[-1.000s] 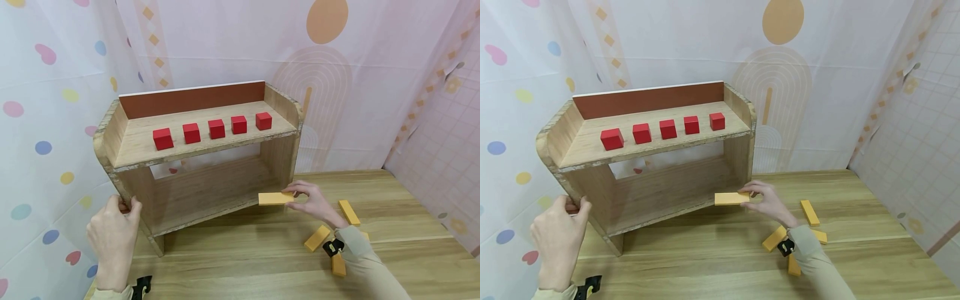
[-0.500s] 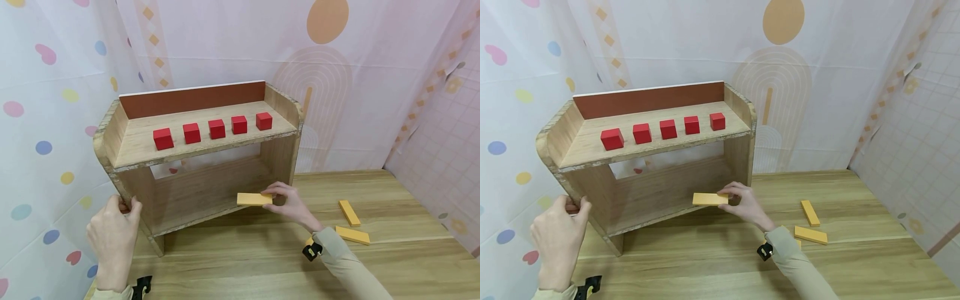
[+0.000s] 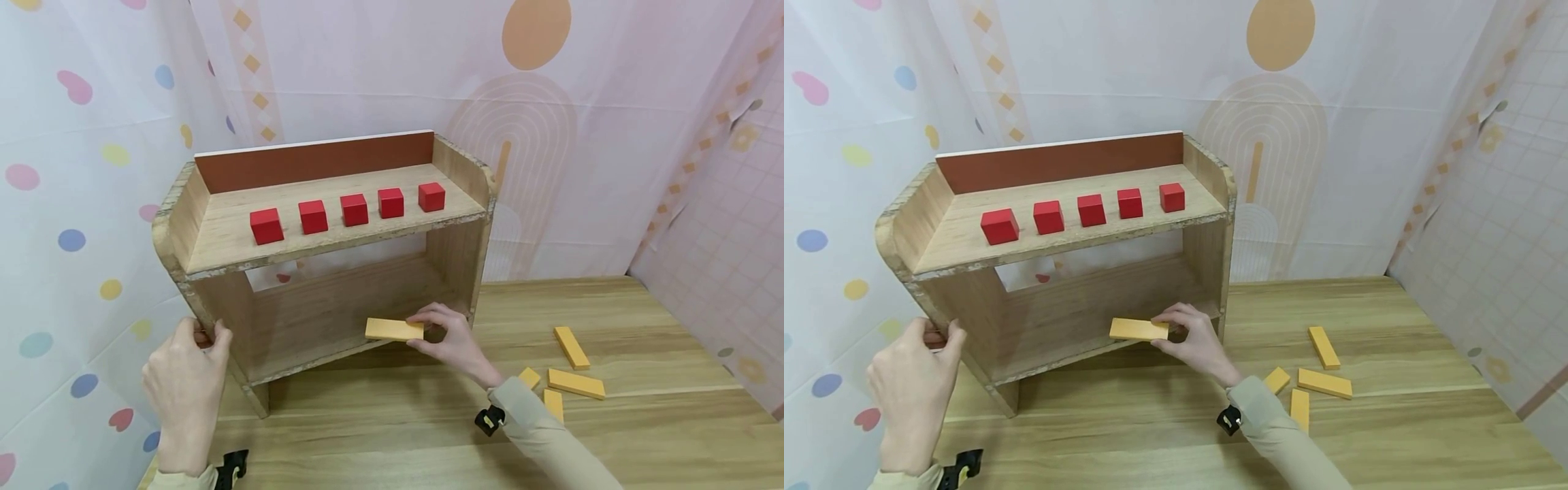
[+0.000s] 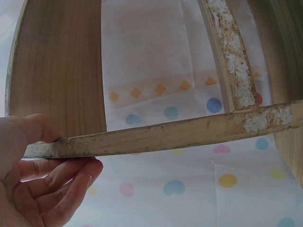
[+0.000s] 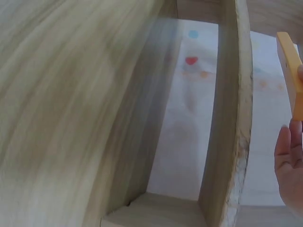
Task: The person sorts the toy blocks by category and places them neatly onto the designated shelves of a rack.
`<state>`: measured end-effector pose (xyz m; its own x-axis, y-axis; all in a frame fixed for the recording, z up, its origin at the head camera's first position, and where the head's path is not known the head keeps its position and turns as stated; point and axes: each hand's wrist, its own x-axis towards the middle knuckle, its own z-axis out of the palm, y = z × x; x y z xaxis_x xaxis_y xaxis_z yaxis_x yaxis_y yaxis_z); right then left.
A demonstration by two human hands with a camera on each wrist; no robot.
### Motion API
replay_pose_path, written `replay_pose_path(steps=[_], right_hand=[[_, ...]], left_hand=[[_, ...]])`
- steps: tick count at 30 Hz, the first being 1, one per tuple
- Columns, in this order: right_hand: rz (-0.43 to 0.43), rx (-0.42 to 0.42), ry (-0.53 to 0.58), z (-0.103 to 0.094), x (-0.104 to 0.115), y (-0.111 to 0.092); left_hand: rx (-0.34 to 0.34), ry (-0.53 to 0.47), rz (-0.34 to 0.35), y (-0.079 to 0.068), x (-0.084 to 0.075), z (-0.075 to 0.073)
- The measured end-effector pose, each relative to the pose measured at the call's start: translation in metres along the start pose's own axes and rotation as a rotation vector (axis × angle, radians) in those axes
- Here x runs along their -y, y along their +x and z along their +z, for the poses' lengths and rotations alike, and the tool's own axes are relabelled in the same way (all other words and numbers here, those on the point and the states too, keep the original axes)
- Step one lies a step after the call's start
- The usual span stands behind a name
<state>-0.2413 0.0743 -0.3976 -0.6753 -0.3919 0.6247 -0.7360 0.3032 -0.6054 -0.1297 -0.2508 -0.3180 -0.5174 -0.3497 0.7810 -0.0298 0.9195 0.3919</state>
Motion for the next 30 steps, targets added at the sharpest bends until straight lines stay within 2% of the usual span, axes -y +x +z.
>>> replay_pose_path(steps=[12, 22, 30], right_hand=[[0.046, -0.066, 0.054, 0.034, 0.013, 0.003], [0.110, -0.034, 0.049, 0.067, 0.020, 0.007], [0.032, -0.043, -0.063, 0.080, 0.025, 0.011]], left_hand=[[0.002, 0.000, -0.007, 0.000, 0.000, 0.000], [-0.006, 0.003, -0.002, 0.000, 0.000, 0.000], [-0.004, 0.003, -0.006, 0.000, 0.000, 0.000]])
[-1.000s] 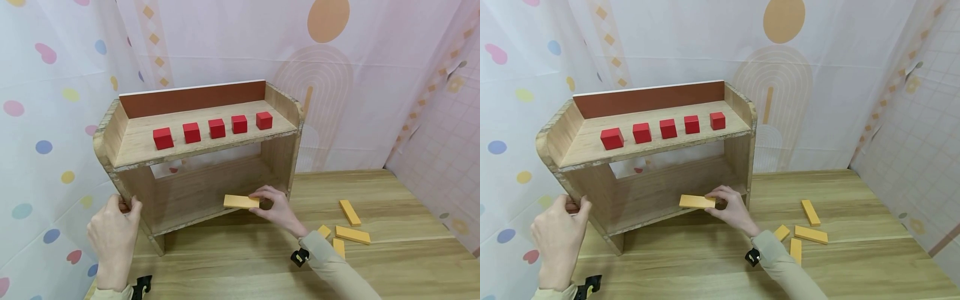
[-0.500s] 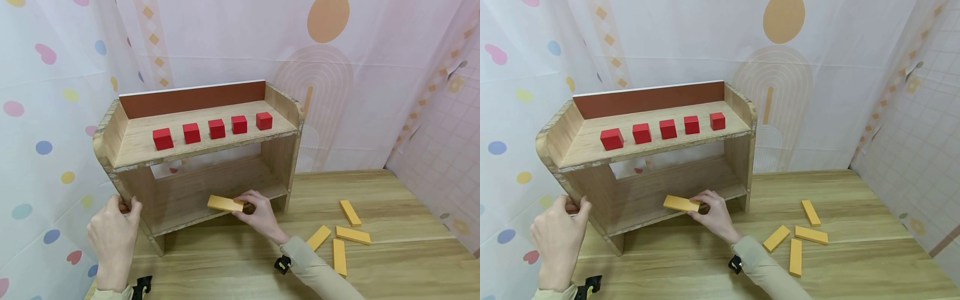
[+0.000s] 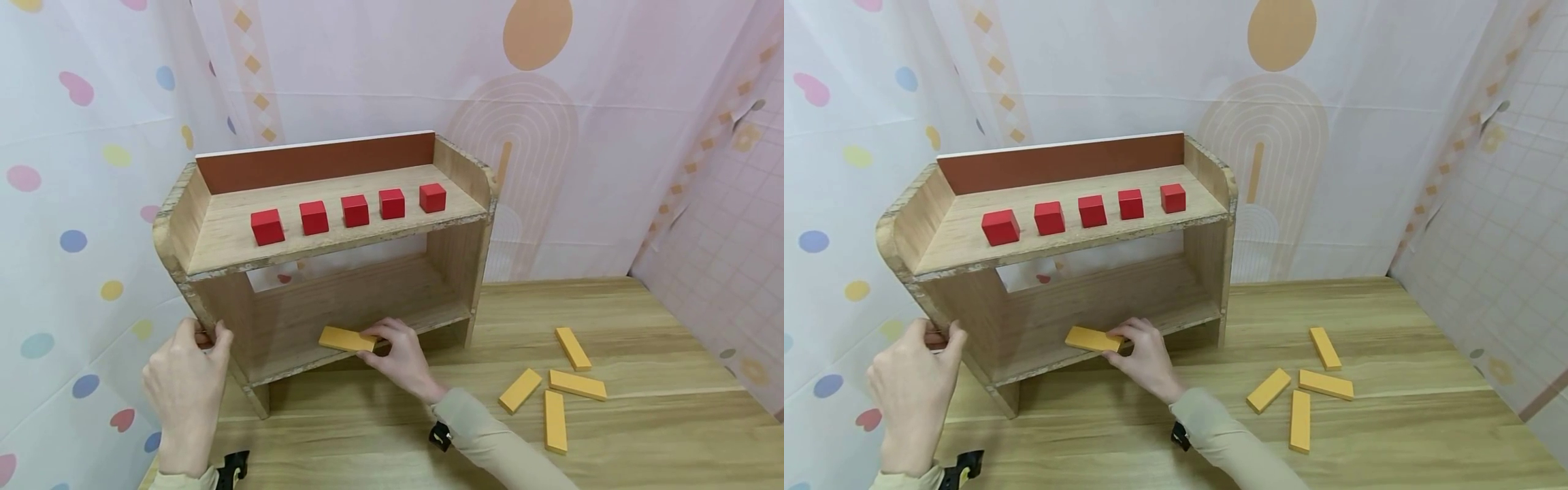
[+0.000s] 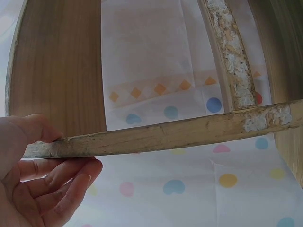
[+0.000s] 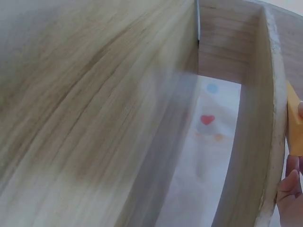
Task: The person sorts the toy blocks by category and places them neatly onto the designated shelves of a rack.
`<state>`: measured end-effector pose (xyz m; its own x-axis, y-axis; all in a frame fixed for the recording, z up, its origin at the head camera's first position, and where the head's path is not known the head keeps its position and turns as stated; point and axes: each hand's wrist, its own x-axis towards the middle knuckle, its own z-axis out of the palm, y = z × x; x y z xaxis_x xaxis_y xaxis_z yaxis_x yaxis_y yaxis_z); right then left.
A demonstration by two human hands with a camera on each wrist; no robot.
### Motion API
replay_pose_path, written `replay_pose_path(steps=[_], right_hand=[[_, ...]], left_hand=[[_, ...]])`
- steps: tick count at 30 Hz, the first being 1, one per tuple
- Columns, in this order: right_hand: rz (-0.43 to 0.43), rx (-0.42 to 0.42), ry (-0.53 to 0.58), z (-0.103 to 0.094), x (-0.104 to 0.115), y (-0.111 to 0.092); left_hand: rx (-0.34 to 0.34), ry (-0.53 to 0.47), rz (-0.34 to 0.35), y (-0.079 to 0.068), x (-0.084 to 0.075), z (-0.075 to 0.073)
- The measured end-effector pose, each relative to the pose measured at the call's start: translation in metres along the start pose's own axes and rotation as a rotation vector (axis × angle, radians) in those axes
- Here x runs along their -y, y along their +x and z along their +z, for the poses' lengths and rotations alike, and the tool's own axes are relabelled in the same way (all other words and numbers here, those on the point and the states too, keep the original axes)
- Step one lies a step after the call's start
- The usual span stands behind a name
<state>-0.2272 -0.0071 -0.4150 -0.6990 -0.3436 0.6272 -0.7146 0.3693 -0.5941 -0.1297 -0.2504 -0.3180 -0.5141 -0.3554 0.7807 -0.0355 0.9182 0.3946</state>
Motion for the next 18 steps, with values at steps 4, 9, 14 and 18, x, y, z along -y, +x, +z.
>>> replay_pose_path(steps=[4, 9, 14, 18], right_hand=[[-0.024, 0.019, -0.063, 0.0011, 0.0010, 0.0005], [-0.048, 0.074, -0.085, -0.0033, 0.0009, -0.0011], [-0.085, 0.117, -0.073, -0.0071, -0.0003, -0.0024], [-0.118, 0.122, -0.075, -0.0039, 0.0001, -0.0025]], left_hand=[[-0.005, 0.002, 0.005, 0.0003, -0.0001, 0.0003], [-0.009, -0.002, 0.012, 0.0001, 0.0002, 0.0007], [-0.015, -0.002, 0.010, -0.0007, 0.0013, 0.0012], [-0.015, 0.000, 0.010, -0.0010, 0.0016, 0.0014]])
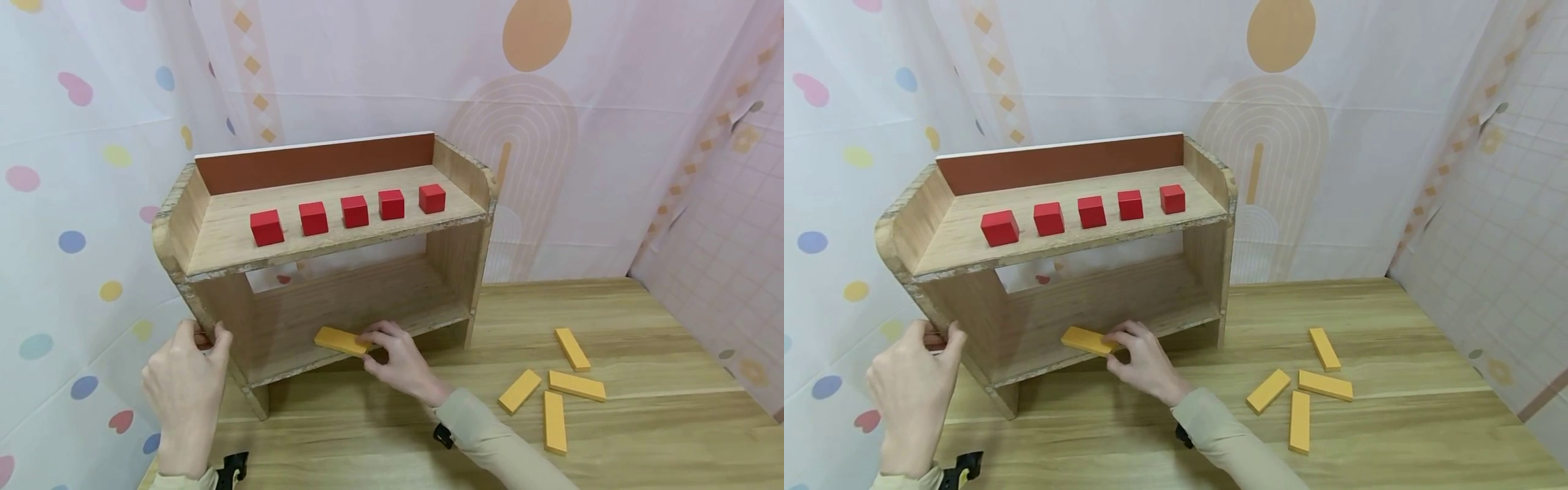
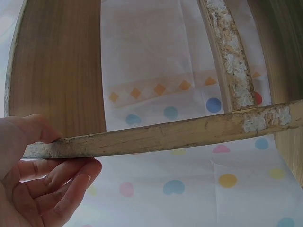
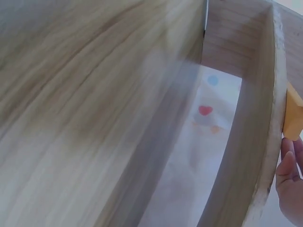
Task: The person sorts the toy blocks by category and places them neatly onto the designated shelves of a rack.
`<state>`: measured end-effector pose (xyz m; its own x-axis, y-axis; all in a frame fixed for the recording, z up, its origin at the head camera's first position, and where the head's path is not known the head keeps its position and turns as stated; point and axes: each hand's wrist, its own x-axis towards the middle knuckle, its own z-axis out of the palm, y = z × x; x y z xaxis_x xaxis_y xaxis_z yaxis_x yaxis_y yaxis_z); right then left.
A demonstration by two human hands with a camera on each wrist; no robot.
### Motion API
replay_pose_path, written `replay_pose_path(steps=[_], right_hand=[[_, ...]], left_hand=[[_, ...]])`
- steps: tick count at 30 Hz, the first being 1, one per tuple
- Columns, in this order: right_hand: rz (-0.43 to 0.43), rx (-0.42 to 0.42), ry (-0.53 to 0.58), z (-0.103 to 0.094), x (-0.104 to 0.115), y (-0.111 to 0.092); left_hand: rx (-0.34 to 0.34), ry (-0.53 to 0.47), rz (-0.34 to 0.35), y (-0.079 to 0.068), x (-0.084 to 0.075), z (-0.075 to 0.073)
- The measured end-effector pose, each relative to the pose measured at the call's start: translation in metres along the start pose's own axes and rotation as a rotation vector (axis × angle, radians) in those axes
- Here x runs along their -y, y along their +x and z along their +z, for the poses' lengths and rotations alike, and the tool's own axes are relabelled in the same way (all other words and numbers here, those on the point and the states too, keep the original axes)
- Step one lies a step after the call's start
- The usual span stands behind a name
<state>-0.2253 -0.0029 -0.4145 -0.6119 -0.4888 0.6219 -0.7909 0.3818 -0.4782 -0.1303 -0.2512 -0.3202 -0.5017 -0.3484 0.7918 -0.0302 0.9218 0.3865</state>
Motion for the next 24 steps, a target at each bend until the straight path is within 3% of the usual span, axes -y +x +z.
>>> replay_pose_path(steps=[8, 17, 24], right_hand=[[-0.163, 0.004, -0.157, 0.009, 0.005, 0.004], [-0.528, 0.075, -0.629, 0.003, 0.002, -0.002], [-0.589, 0.114, -0.683, 0.003, 0.003, -0.008]], left_hand=[[0.002, 0.005, -0.004, 0.000, 0.000, 0.000], [-0.003, -0.001, 0.002, 0.000, 0.000, 0.000], [-0.003, 0.005, 0.003, 0.000, 0.000, 0.000]])
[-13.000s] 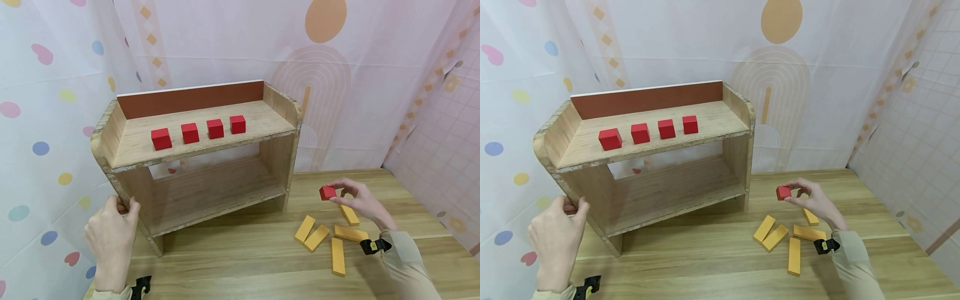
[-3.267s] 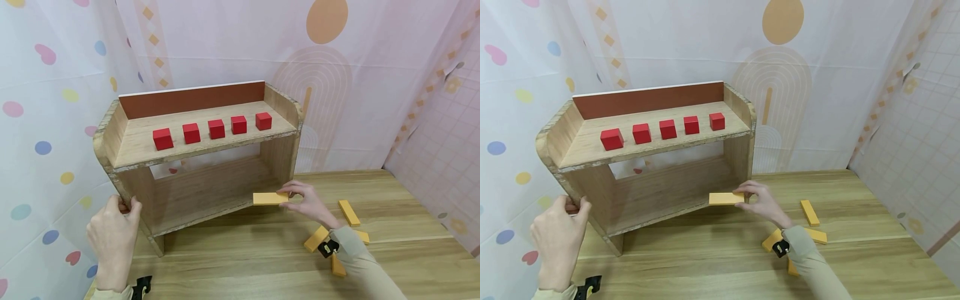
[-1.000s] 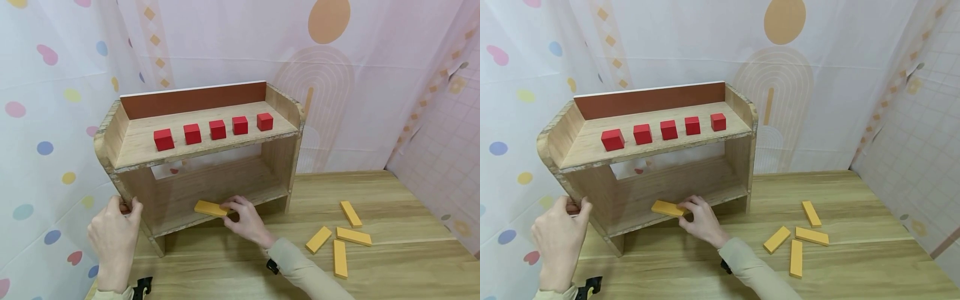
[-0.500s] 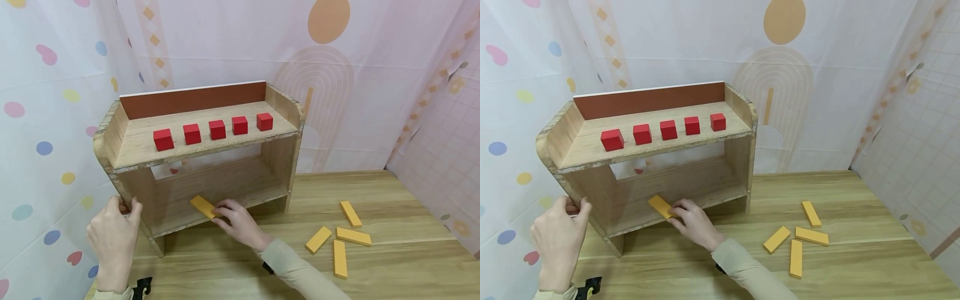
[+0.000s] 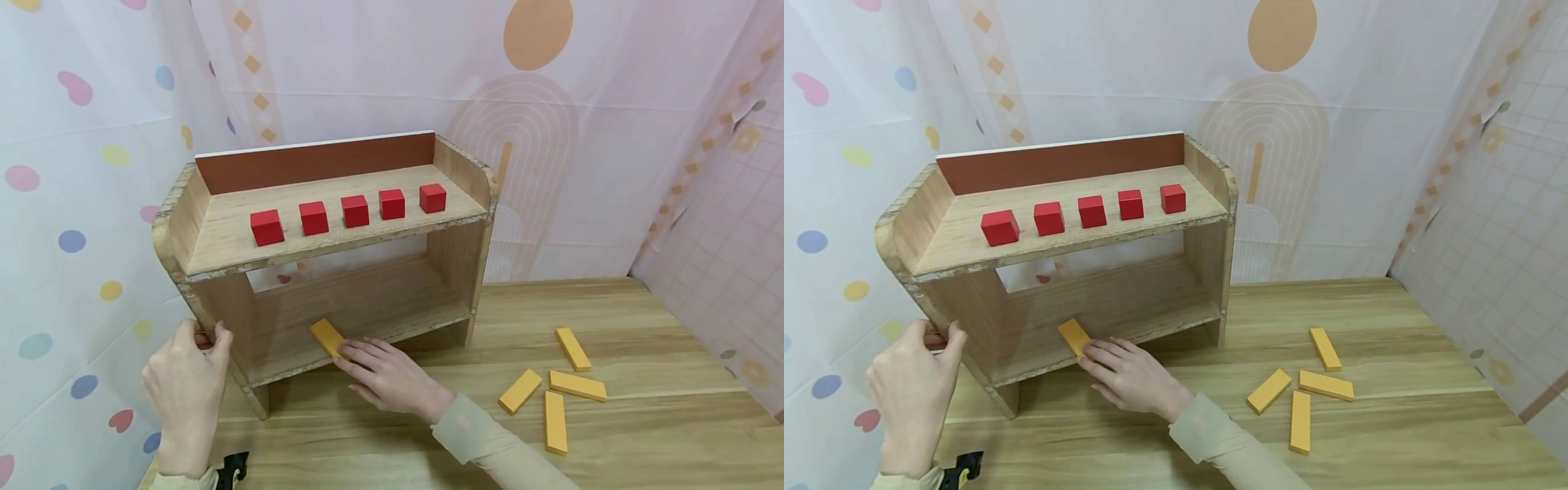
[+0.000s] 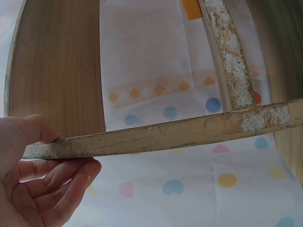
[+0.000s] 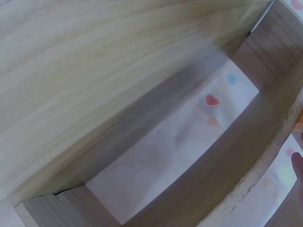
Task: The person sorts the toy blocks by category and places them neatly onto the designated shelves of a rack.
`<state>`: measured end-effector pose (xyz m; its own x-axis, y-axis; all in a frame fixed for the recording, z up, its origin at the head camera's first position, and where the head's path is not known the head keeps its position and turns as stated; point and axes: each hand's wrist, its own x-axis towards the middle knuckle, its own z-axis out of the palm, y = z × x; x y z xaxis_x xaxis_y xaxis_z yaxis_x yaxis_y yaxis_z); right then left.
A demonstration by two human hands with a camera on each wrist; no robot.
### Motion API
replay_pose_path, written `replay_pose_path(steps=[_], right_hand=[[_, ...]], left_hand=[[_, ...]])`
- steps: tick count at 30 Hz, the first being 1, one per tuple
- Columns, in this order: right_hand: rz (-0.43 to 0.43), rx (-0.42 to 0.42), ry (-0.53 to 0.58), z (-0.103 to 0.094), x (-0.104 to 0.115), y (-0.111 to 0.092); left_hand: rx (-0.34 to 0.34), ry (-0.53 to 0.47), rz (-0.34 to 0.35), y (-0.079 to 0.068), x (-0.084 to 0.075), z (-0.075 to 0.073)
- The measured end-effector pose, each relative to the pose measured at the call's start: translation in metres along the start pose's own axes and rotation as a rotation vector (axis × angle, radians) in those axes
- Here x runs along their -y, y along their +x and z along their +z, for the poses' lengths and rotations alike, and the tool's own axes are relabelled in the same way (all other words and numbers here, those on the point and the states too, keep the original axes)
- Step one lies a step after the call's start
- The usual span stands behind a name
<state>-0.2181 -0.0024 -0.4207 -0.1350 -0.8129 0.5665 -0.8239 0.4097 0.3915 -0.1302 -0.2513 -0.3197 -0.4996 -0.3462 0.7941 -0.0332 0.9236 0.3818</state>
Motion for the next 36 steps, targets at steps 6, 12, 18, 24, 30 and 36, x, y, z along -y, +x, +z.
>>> replay_pose_path(steps=[6, 12, 18, 24, 30, 36], right_hand=[[0.020, 0.025, 0.029, 0.002, 0.002, 0.003], [0.045, 0.074, 0.053, 0.002, 0.006, 0.014], [0.075, 0.141, 0.069, 0.003, 0.013, 0.026], [0.087, 0.192, 0.066, 0.006, 0.020, 0.038], [0.107, 0.199, 0.051, 0.008, 0.027, 0.048], [0.123, 0.212, 0.035, 0.011, 0.033, 0.055]], left_hand=[[0.003, -0.004, -0.001, 0.000, 0.000, 0.000], [0.011, 0.002, -0.012, 0.000, -0.001, 0.000], [0.011, -0.001, -0.012, 0.000, -0.001, -0.001], [0.011, 0.000, -0.015, 0.000, -0.001, 0.000], [0.011, 0.003, -0.012, 0.000, -0.001, 0.001], [0.013, 0.003, -0.012, -0.001, -0.001, 0.001]])
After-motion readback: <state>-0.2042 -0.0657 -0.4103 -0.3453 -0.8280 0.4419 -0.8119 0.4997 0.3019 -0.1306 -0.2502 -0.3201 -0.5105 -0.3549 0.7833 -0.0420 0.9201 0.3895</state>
